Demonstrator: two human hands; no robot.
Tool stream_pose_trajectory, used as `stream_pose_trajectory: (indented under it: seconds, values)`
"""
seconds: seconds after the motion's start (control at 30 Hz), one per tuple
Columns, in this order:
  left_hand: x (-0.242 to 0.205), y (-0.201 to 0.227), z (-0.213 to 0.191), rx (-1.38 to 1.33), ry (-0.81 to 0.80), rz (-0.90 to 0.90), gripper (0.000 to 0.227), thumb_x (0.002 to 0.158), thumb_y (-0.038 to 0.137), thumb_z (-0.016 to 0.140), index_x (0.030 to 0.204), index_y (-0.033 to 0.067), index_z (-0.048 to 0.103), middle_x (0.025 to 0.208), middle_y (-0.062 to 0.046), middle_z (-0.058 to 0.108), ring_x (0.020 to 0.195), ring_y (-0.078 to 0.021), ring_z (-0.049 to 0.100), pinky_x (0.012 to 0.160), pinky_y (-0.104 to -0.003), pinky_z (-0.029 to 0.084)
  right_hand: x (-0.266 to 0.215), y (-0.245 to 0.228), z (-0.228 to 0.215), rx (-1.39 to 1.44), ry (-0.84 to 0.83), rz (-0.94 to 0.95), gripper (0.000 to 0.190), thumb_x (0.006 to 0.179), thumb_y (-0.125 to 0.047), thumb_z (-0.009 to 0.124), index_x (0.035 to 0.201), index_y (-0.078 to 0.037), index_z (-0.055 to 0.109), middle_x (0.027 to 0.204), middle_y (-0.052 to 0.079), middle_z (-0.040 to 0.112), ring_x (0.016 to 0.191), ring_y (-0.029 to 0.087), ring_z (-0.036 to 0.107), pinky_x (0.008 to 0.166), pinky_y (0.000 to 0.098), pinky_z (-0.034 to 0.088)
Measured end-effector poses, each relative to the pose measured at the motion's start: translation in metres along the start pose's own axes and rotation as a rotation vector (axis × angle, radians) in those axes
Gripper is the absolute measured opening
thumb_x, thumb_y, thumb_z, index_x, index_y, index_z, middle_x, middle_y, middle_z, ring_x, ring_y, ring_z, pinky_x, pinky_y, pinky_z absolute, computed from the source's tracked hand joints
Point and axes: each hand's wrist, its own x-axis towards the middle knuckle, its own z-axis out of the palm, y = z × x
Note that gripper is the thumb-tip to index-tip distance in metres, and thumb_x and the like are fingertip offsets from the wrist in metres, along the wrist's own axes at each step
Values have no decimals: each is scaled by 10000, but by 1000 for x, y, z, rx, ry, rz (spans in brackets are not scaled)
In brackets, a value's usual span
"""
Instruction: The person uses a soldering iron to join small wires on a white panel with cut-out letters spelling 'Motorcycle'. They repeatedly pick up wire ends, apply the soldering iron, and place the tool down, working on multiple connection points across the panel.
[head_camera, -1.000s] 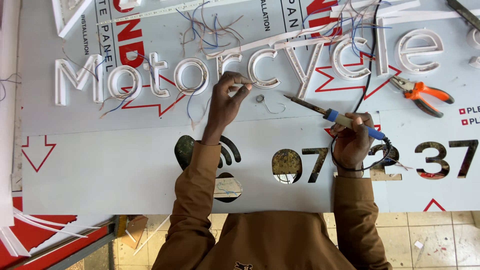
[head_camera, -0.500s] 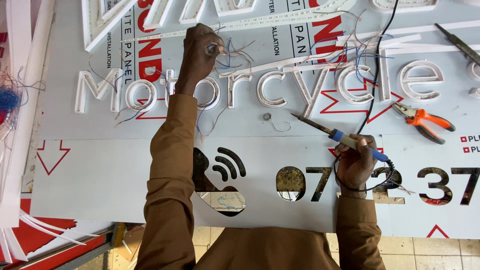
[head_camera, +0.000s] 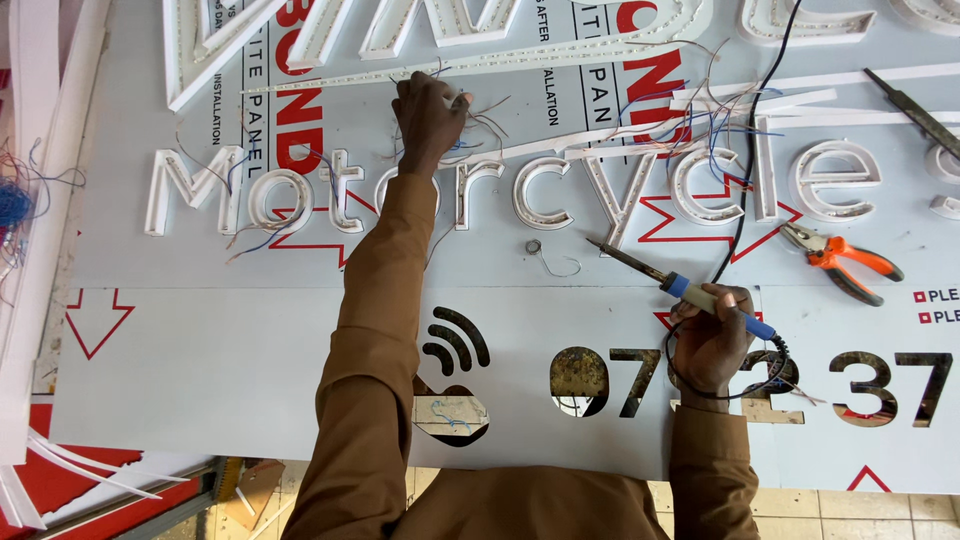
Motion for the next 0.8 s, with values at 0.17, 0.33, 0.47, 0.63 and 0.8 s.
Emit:
stream_pose_trajectory:
  seconds: [0.17,0.33,0.47,0.63,0.8]
  values:
    - [7,13,11,20,-46,-79,58,884,234,776,872,181,796,1234,-111,679,1239,-426,552,996,-537,425,1,-6,1,-8,-10,-54,206,1115,-247,621,1021,-64,614,758,131,645,633,247,638,642,351,554]
    - [-1,37,-28,-373,23,76,155,898,64,867,948,192,795,1157,-24,703,1215,-316,567,1030,-439,601,1,-7,4,8,53,-56,214,1103,-225,587,1073,-34,677,734,139,638,640,243,629,609,321,540]
    - [-19,87,-110,-677,9,239,71,1067,186,743,1080,119,764,1088,-82,851,1067,-235,826,869,-398,695,0,-9,5,27,-8,-33,221,1101,-244,646,1063,-29,680,704,143,654,598,262,633,620,359,564]
    - [-95,119,-169,-766,136,331,183,1166,244,678,1166,62,699,1046,-148,806,940,-222,794,693,-306,664,-4,-8,10,6,-40,-42,234,1079,-235,640,1035,-7,667,701,162,632,597,274,611,599,357,566]
    - [-198,118,-109,-516,-247,366,170,1043,-31,704,1048,92,821,989,-126,765,991,-386,744,902,-500,584,0,12,-4,-109,-41,-92,315,1101,-283,619,1147,26,662,652,155,616,640,225,706,635,335,635]
